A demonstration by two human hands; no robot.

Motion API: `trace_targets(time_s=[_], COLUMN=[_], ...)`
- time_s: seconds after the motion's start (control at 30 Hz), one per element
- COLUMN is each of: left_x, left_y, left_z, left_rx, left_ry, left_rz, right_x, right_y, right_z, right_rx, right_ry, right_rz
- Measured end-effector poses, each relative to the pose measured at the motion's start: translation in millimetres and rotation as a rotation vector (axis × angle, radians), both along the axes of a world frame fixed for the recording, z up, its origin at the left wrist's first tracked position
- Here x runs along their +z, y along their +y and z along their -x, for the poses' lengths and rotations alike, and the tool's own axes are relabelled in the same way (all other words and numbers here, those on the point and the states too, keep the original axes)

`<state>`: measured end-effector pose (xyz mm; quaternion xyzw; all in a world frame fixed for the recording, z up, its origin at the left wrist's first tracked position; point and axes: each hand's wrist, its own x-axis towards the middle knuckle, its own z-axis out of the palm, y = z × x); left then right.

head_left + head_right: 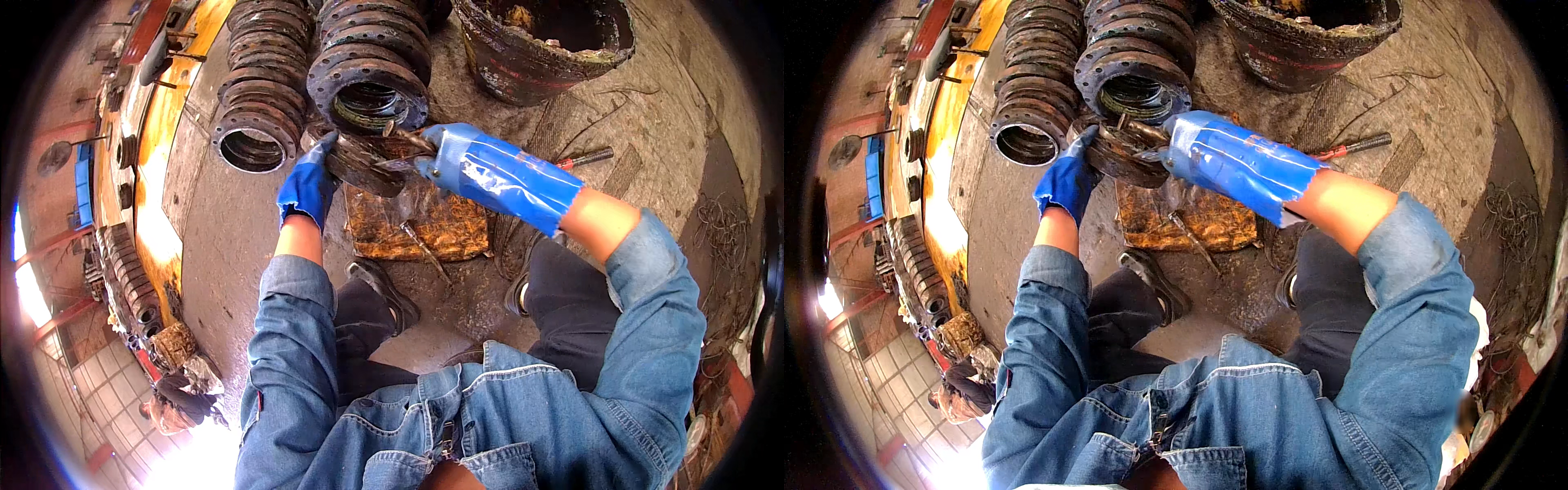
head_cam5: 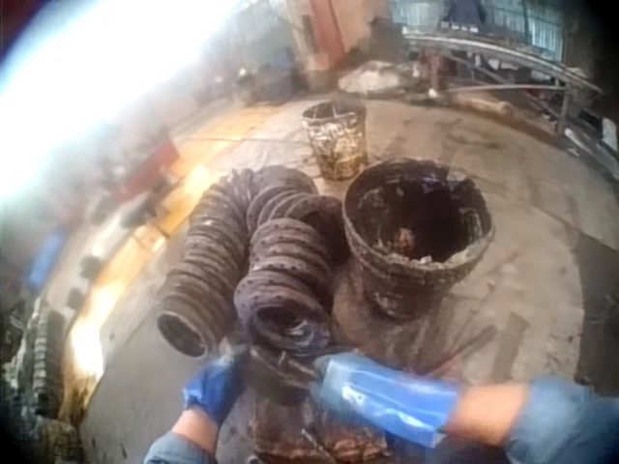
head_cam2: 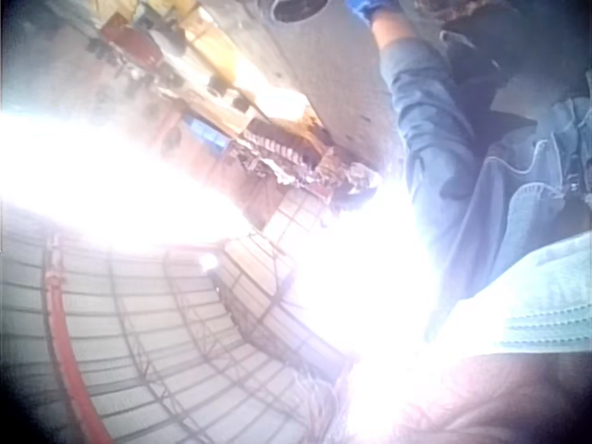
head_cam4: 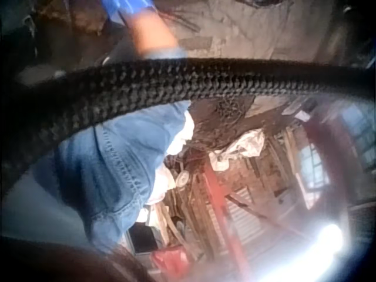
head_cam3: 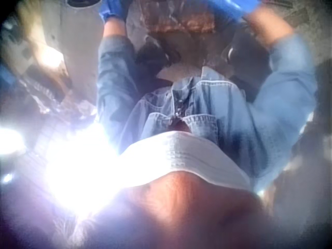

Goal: The person removes metal rings from a stack of flanged parts, scrapes them with a chisel, and wipes them with a hammer. They repeat this process for multiple rings, placing the cleaned rings back into the stack.

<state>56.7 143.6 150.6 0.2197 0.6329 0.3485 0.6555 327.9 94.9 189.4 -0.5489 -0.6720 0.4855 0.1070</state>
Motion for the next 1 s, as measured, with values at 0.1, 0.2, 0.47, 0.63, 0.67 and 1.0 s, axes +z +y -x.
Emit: trace_targets(time_s=[0.1,0.2,0.47,0.63,0.67,1.0], left_x=[-8.7,-20.7,-4.4,-45.7,-50.2,-63.0], left_y=[-5.9,3.3,21.6,1.8,-6.2,-112.8], left_z=[13.3,29.0,-2.2,41.2,46.3,-47.1], left_rx=[-0.148,-0.221,0.011,-0.565,-0.671,-0.163], left_ry=[-0.03,-0.003,0.004,0.415,0.596,0.95], left_rz=[-0.045,0.018,0.038,-0.412,-0.563,-0.106], right_x=[9.8,-33.0,-55.7,-87.9,-91.3,-89.7], right_y=[9.9,17.3,15.2,-10.7,-16.0,-48.6], right_z=[19.0,16.1,-47.0,-40.4,-37.7,-29.4], right_rx=[0.011,-0.016,-0.165,-0.031,0.028,0.789], right_ry=[-0.039,-0.026,-0.138,-0.341,-0.368,-0.706], right_rz=[0.136,0.059,0.159,-0.01,-0.03,0.004])
